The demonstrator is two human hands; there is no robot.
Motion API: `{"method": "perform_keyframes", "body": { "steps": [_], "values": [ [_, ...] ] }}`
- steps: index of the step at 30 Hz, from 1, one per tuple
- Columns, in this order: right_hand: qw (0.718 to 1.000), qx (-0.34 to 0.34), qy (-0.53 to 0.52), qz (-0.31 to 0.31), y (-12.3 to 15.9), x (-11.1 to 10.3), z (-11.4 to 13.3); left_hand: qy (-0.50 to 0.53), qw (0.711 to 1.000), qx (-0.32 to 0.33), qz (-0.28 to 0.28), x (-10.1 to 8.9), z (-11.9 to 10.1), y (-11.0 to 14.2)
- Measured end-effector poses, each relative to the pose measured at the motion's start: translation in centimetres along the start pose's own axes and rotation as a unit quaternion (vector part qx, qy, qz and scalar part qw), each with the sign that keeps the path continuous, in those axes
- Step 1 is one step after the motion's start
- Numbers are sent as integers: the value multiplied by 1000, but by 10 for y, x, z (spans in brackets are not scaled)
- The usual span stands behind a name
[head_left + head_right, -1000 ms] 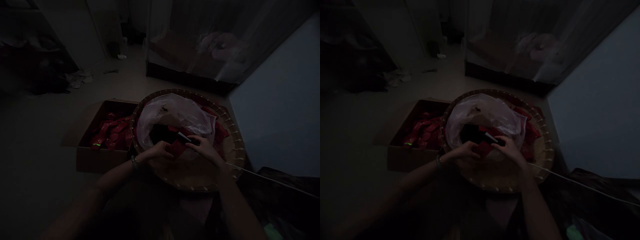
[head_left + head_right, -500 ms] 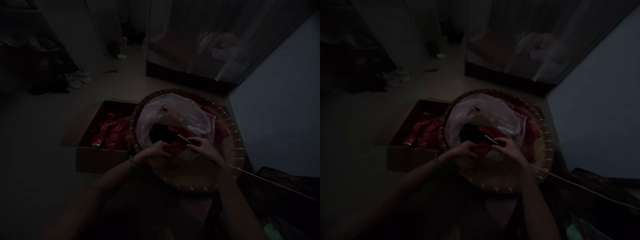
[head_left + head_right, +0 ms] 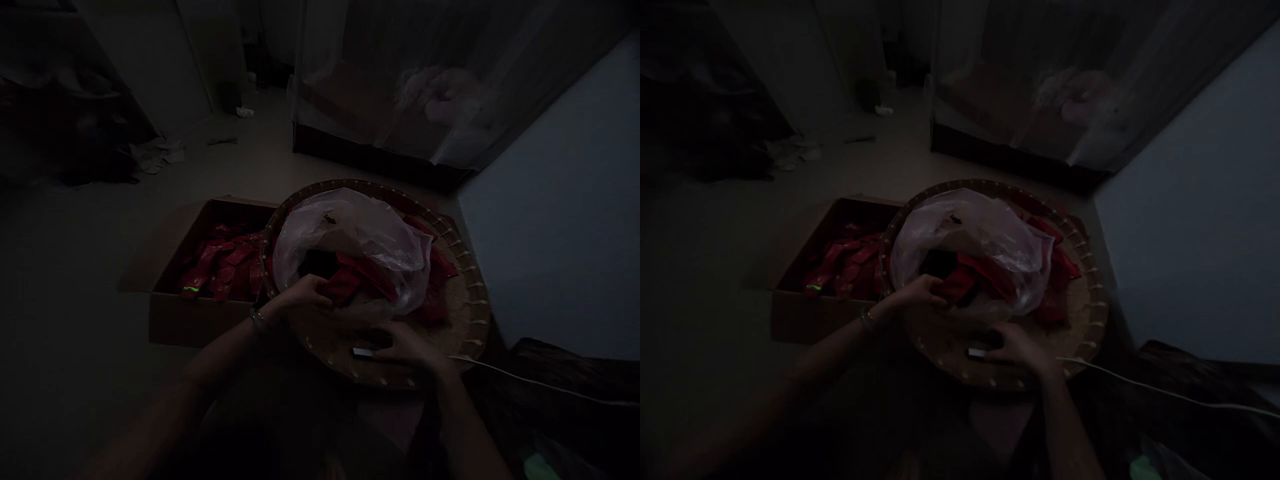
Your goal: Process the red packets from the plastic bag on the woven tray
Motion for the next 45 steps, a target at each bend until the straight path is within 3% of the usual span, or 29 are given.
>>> {"method": "perform_keyframes", "body": {
  "steps": [3, 5, 6, 11, 15, 17, 19, 21, 23, 26, 29, 32, 36, 38, 41, 45],
  "values": [
    [992, -14, -33, -117, -15, -10, 10, -15, 1000, 9, 21, 5, 0, 1],
    [973, -26, -29, -228, -32, -15, 21, -13, 999, 15, 42, 10, 0, 2],
    [966, -46, -18, -252, -41, -15, 27, -17, 998, 17, 51, 12, 0, 2],
    [943, -131, 42, -302, -77, -5, 48, -42, 997, 18, 65, 14, 1, 3],
    [945, -103, -29, -308, -84, -10, 43, 30, 996, 6, 85, 8, 0, 7],
    [946, -54, -114, -300, -85, -18, 35, 71, 997, 0, 41, -1, -2, 9],
    [941, -12, -172, -293, -90, -25, 25, 151, 985, 28, -86, -14, -4, 10],
    [945, -9, -142, -295, -99, -27, 18, 263, 932, 85, -232, -28, -7, 11],
    [950, -46, -27, -309, -113, -24, 15, 343, 887, 113, -286, -35, -10, 11],
    [932, -97, 162, -308, -140, -14, 12, 370, 891, 75, -252, -31, -10, 7],
    [926, -88, 239, -280, -160, -8, 8, 344, 918, 23, -196, -17, -5, 0],
    [923, -93, 198, -318, -157, -9, 12, 298, 938, 13, -175, -7, 4, -7],
    [897, -127, 72, -417, -128, -6, 40, 126, 959, 125, -221, 6, 3, -13],
    [897, -123, 11, -425, -112, -1, 58, 35, 957, 180, -226, 13, -2, -13],
    [907, -141, -51, -393, -97, 2, 73, -36, 961, 186, -201, 21, -9, -13],
    [899, -174, 34, -399, -87, -9, 66, -16, 978, 154, -137, 21, -11, -12]
  ]
}}
Point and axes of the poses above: each hand's wrist, its own y-axis away from the middle knuckle, its own x-axis out of the palm, z = x × y, the point moved 1 cm from there along -y, towards the middle knuckle, and after that the axes turned 4 degrees about -y, right-handed, at the moved point
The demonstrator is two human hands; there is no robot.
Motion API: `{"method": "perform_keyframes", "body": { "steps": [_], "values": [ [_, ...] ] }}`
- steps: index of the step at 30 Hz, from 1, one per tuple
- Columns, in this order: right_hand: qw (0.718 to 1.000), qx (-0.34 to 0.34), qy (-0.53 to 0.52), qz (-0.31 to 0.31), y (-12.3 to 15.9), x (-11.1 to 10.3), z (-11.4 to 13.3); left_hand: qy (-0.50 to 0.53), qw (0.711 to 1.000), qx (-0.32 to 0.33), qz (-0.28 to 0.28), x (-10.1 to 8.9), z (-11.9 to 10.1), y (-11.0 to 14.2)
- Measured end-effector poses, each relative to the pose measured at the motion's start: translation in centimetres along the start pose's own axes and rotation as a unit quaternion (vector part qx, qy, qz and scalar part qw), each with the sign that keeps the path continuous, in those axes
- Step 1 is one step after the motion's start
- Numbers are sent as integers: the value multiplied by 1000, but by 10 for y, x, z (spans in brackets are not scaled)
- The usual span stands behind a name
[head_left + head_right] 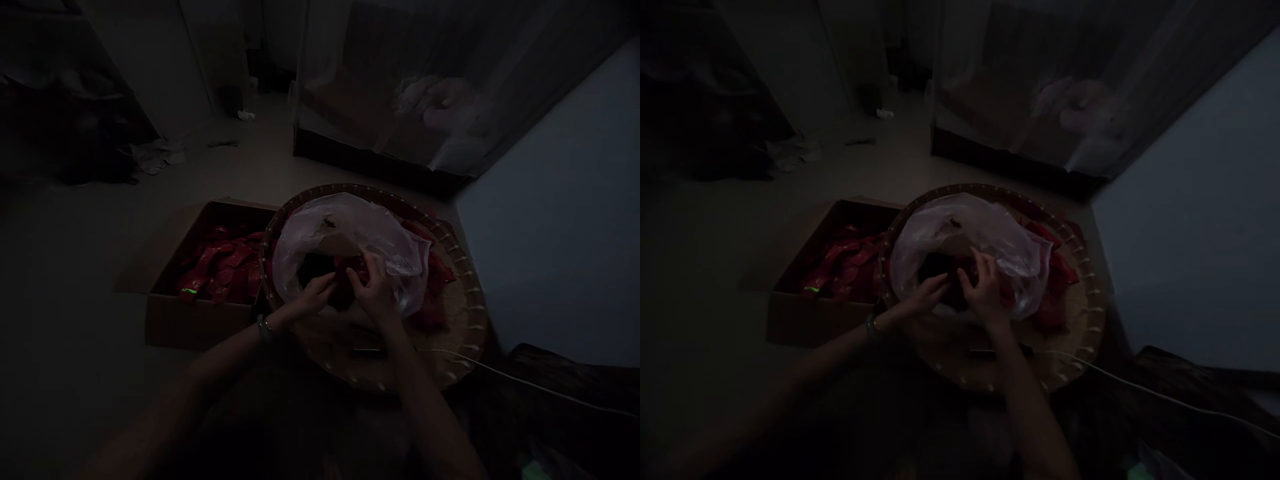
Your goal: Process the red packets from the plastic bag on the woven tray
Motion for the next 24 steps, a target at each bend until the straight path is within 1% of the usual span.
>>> {"method": "perform_keyframes", "body": {
  "steps": [3, 6, 9, 11, 14, 16, 18, 20, 22, 24],
  "values": [
    [996, -51, 70, 23, -1, -7, -11, 29, 999, -21, 36, -3, 2, 1],
    [988, -94, 111, 48, 2, -8, -13, 44, 997, -35, 49, -4, 5, 2],
    [981, -127, 139, 42, 8, -7, -11, 49, 997, -28, 56, -4, 4, 3],
    [980, -136, 145, 32, 11, -8, -10, 16, 998, -22, 55, -5, 2, 5],
    [980, -120, 155, 31, 11, -10, -10, -82, 995, -16, 49, -8, -3, 7],
    [980, -117, 153, 54, 10, -11, -11, -141, 989, -9, 45, -11, -6, 7],
    [982, -122, 123, 78, 9, -11, -11, -174, 984, -3, 32, -15, -8, 8],
    [987, -113, 67, 96, 10, -10, -10, -192, 981, -2, 16, -20, -8, 7],
    [992, -65, 19, 106, 11, -9, -10, -209, 978, 4, 5, -23, -7, 6],
    [991, 15, -22, 130, 12, -8, -11, -229, 973, 21, -7, -25, -6, 4]
  ]
}}
Point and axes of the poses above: each hand's wrist, its own y-axis away from the middle knuckle, its own x-axis out of the palm, z = x × y, the point moved 1 cm from there along -y, towards the middle knuckle, and after that the axes turned 4 degrees about -y, right-handed, at the moved point
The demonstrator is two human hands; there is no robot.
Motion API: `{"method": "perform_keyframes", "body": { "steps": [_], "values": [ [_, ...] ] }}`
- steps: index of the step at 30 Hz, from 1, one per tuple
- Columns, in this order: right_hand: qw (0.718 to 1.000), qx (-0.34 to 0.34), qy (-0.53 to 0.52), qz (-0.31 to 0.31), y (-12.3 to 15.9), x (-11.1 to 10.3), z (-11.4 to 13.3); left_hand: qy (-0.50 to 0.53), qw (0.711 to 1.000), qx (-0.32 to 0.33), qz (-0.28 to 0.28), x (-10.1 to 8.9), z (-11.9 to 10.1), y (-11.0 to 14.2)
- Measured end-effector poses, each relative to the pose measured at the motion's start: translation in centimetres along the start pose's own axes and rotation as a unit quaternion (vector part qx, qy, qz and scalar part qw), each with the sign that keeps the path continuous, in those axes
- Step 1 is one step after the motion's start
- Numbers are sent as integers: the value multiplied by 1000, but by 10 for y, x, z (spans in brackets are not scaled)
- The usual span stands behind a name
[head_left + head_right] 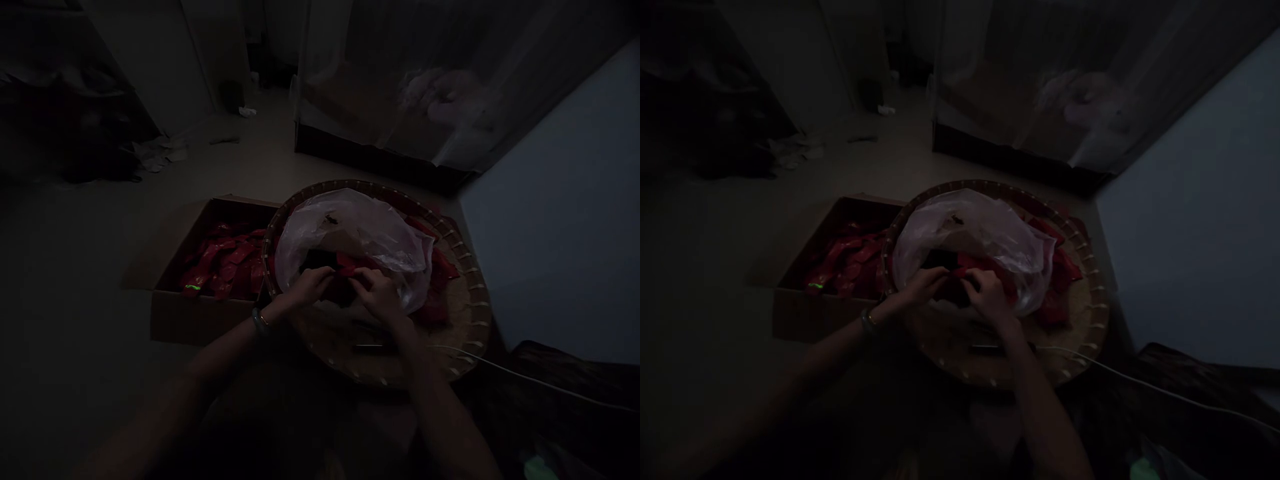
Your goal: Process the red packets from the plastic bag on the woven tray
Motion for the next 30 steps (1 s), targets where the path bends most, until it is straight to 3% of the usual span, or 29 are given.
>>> {"method": "perform_keyframes", "body": {
  "steps": [3, 6, 9, 12, 15, 21, 26, 30],
  "values": [
    [986, 107, -109, 72, 0, 4, -3, -40, 999, 17, -26, -1, 2, -3],
    [956, 175, -199, 124, 0, 8, -10, -70, 997, 41, -18, -2, 3, -6],
    [943, 199, -235, 124, -1, 12, -20, -122, 986, 101, -47, -7, 1, -5],
    [944, 210, -235, 97, -2, 15, -27, -241, 953, 161, -92, -10, -4, -1],
    [937, 234, -238, 104, -2, 17, -25, -299, 933, 187, -76, -3, -6, 0],
    [921, 230, -291, 120, -1, 17, -11, -212, 957, 184, -77, 8, 4, -6],
    [919, 225, -287, 147, 1, 16, -10, -122, 985, 105, -59, 2, 15, -2],
    [918, 203, -299, 164, 0, 19, -7, -103, 991, 77, -38, 1, 25, -1]
  ]
}}
Point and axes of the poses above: each hand's wrist, its own y-axis away from the middle knuckle, its own x-axis out of the palm, z = x × y, the point moved 1 cm from there along -y, towards the middle knuckle, and after that the axes turned 4 degrees about -y, right-handed, at the moved point
